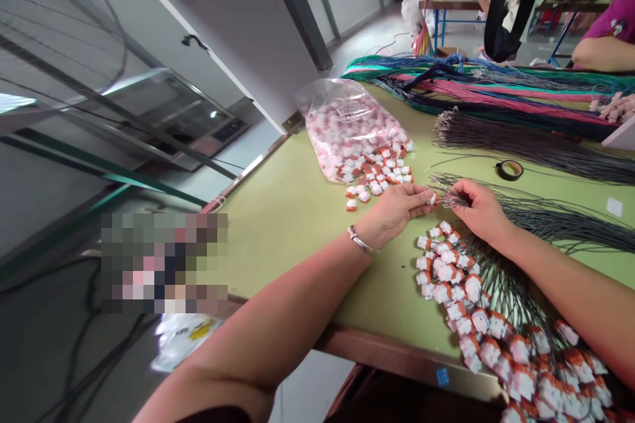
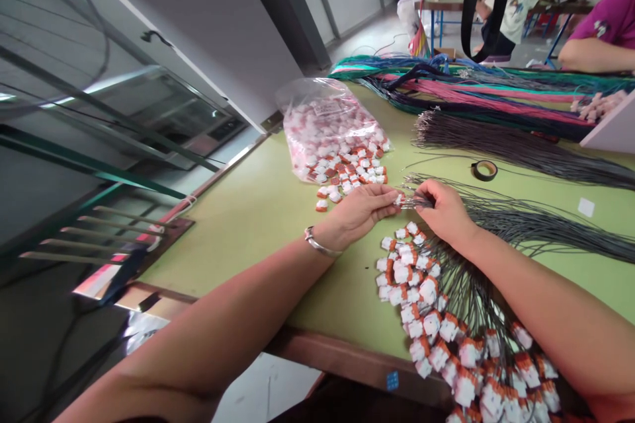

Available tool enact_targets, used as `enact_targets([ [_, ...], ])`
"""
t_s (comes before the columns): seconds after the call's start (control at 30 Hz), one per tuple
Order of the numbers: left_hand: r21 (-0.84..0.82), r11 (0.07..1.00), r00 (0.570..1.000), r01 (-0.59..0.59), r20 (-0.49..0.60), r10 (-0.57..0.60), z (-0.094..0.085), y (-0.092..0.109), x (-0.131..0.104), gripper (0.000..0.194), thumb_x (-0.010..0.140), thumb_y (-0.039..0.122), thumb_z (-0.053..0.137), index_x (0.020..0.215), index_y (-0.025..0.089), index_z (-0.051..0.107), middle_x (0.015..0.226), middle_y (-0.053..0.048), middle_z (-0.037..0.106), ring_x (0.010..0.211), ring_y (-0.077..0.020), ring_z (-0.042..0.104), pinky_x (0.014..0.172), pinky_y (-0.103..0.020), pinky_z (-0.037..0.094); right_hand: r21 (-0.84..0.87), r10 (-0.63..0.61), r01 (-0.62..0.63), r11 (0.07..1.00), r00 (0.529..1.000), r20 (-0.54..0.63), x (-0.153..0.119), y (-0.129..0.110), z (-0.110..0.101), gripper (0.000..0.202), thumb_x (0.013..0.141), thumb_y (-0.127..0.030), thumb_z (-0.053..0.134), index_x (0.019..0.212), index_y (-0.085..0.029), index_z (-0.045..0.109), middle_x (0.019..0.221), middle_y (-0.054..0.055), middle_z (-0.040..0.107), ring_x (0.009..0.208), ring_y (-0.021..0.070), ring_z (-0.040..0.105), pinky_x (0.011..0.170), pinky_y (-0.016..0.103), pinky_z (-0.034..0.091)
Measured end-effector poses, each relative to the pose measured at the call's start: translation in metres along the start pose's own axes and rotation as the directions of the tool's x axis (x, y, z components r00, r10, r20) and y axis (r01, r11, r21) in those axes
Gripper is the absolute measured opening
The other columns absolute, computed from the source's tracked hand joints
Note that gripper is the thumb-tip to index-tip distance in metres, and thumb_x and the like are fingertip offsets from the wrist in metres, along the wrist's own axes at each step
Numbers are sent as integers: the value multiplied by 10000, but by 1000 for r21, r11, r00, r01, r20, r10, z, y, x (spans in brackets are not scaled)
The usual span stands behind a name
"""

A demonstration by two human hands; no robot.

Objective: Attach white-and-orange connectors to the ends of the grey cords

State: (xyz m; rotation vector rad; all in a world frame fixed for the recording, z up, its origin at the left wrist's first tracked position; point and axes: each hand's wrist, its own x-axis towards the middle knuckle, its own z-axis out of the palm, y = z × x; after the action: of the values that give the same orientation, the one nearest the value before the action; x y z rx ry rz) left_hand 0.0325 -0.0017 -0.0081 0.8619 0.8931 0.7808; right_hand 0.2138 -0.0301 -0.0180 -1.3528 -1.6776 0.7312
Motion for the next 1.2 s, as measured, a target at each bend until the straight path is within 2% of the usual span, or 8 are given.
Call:
enact_targets([
  [0.37,-47,999,999,-17,49,19,4,-8,5,75,745,103,736,729,79,668,708,-28,682,624,-73,629,718,-228,531,72,67,-69,995,997,36,2,2,1,85,615,-247,614,640,-187,558,581,-41,518,563,103,403,549,240,336],
  [0.6,-53,999,999,9,50,-6,5,-5,3,59,765,74,703,720,88,666,689,-19,679,596,-74,632,701,-223,527,151,125,-126,981,992,19,5,0,1,71,584,-238,572,620,-177,574,577,-34,529,551,99,409,553,247,351],
  [0.87,-30,999,996,-20,81,23,4,-9,4,108,719,139,767,729,82,677,725,-35,700,640,-96,655,728,-246,539,56,123,-125,991,992,42,4,0,3,48,566,-218,560,593,-190,531,550,-39,517,534,101,411,534,246,333],
  [1.03,-9,999,997,-36,72,36,8,-11,7,137,683,158,795,716,87,683,717,-30,703,626,-83,646,698,-224,533,9,173,-173,985,985,29,5,-1,5,81,574,-239,592,587,-192,528,540,-40,511,531,105,407,532,254,315],
  [1.13,59,997,996,-53,79,49,8,-12,7,155,693,204,791,729,100,682,684,-28,693,591,-79,624,652,-224,518,33,167,-169,985,985,51,5,-2,2,79,575,-230,602,574,-192,533,537,-43,502,539,106,407,541,258,318],
  [1.2,214,973,994,-80,95,61,8,-13,4,162,716,243,768,747,107,687,624,-25,671,533,-80,583,585,-228,486,96,154,-159,983,986,58,4,-3,-1,77,592,-240,615,585,-188,558,555,-35,523,557,112,434,558,260,339],
])
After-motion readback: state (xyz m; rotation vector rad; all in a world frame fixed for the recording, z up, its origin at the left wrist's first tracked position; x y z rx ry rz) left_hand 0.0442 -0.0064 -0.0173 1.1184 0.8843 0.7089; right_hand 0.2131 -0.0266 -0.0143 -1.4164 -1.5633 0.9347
